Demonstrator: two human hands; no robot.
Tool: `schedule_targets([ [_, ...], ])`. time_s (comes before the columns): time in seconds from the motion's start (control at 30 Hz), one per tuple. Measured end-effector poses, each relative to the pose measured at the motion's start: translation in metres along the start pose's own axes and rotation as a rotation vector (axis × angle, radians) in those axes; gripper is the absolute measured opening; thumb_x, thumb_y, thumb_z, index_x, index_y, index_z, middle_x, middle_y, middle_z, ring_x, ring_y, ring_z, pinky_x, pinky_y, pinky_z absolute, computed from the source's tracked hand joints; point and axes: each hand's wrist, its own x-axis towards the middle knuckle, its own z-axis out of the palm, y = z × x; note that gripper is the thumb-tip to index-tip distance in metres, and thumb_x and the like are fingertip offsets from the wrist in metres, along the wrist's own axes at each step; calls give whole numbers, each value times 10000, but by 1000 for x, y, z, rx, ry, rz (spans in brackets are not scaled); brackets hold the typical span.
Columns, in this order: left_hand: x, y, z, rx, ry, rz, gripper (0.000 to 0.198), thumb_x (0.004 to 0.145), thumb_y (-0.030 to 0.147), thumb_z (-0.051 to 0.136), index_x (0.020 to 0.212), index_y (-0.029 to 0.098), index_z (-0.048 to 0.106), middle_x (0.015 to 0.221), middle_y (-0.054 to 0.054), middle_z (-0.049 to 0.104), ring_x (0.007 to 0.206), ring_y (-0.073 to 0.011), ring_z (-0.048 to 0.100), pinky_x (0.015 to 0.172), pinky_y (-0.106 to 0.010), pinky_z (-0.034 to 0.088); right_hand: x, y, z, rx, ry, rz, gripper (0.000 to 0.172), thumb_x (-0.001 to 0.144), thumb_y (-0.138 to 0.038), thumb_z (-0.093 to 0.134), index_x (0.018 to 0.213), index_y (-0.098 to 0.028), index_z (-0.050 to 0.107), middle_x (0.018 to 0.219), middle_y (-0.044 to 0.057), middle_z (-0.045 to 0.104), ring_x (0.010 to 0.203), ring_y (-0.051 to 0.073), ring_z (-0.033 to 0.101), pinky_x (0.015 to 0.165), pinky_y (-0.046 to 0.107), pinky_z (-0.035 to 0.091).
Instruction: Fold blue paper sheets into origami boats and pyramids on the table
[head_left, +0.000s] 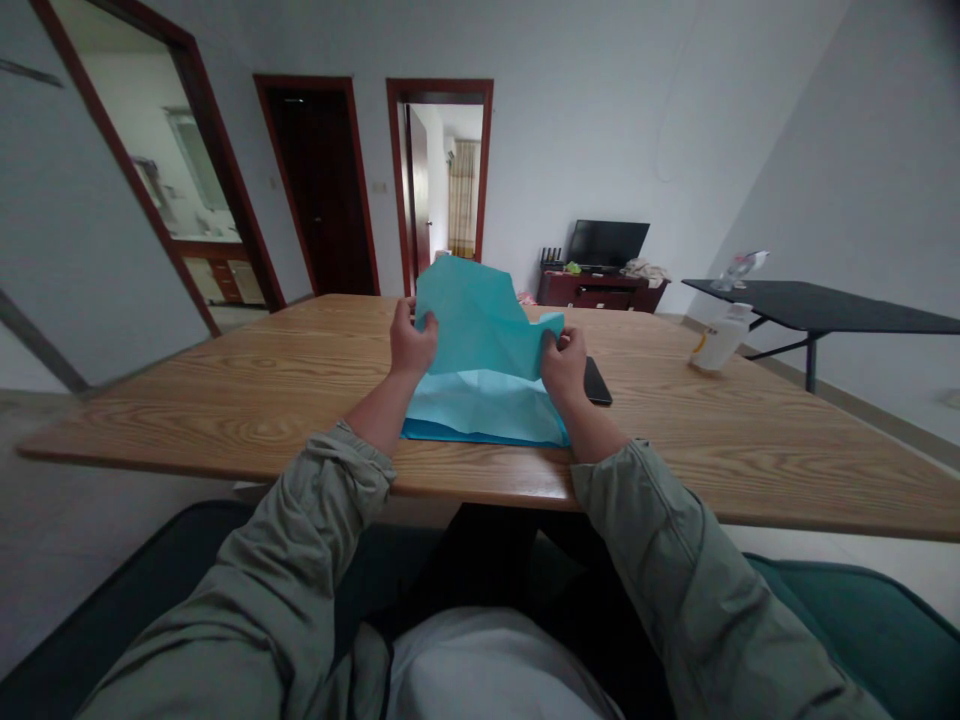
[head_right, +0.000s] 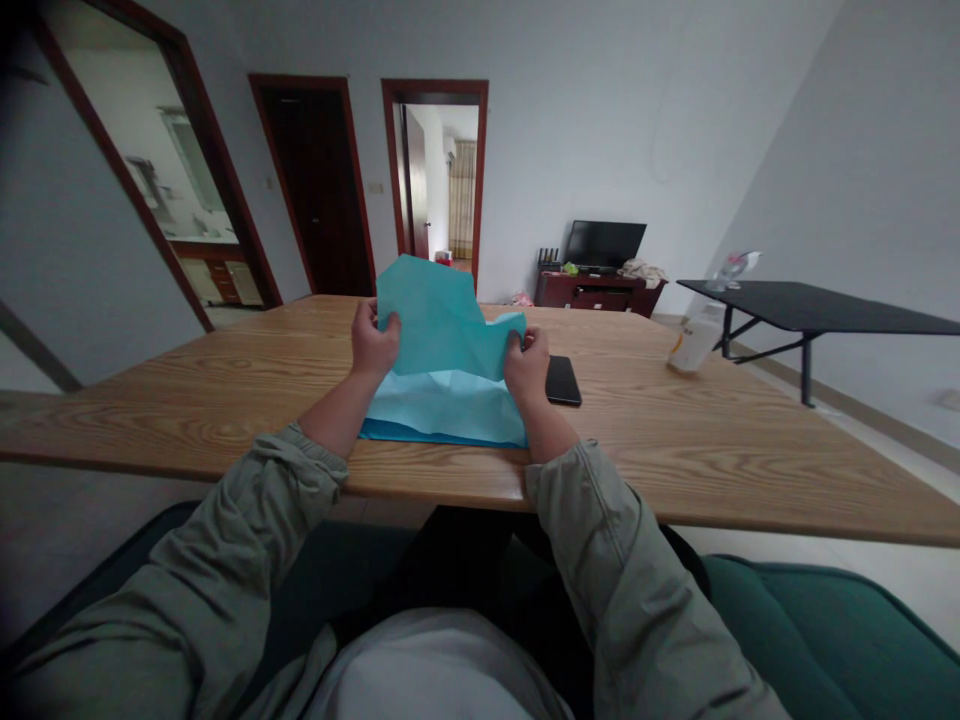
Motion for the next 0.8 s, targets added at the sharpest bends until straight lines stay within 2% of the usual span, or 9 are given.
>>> schedule_targets([
  [0.13, 12, -15, -11, 32, 17, -36, 163, 833, 222, 562, 984, 165, 538, 944, -53, 626, 871, -158, 601, 817, -275, 460, 5, 5, -2, 27, 32, 25, 248, 827, -399, 495, 929, -174, 513, 819, 35, 604, 736, 164, 556, 713, 284, 429],
  [0.27, 19, -30, -22, 84, -71, -62, 165, 850, 242, 538, 994, 164, 552, 965, -57, 639, 903, -149, 605, 834, -261, 458, 7, 5, -6, -65, -1, 35, 257, 808, -385, 520, 934, -163, 552, 870, 65, 632, 777, 179, 575, 743, 288, 427],
  [0.33, 20, -39, -26, 127, -176, -120, 193, 851, 261, 538, 1012, 158, 565, 966, -64, 650, 879, -148, 613, 808, -257, 465, 7, 6, -9, -136, -48, 61, 257, 795, -381, 538, 927, -162, 570, 883, 78, 645, 793, 191, 587, 748, 289, 425],
  [0.47, 15, -54, -35, 229, -576, -329, 261, 805, 234, 591, 1048, 140, 591, 929, -73, 676, 758, -148, 631, 694, -240, 478, 8, 12, -18, -307, -173, 114, 254, 783, -376, 560, 920, -166, 597, 908, 95, 661, 827, 212, 596, 738, 283, 417],
  [0.53, 12, -58, -39, 238, -738, -392, 300, 774, 212, 622, 1062, 130, 602, 944, -82, 687, 746, -154, 639, 672, -235, 481, 9, 16, -25, -391, -232, 115, 253, 791, -382, 558, 917, -167, 603, 895, 93, 663, 817, 210, 595, 717, 275, 411],
  [0.6, 10, -58, -43, 203, -818, -418, 334, 751, 204, 645, 1073, 124, 612, 987, -91, 692, 775, -162, 649, 678, -233, 489, 8, 20, -31, -461, -288, 109, 247, 800, -381, 554, 911, -166, 606, 872, 85, 661, 791, 200, 591, 684, 264, 403],
  [0.8, 12, -57, -56, 60, -935, -559, 446, 743, 247, 661, 1169, 141, 584, 1034, -95, 693, 771, -172, 663, 643, -250, 513, 1, 15, -44, -583, -531, 88, 170, 801, -318, 584, 843, -155, 614, 807, 62, 654, 712, 152, 571, 591, 222, 368],
])
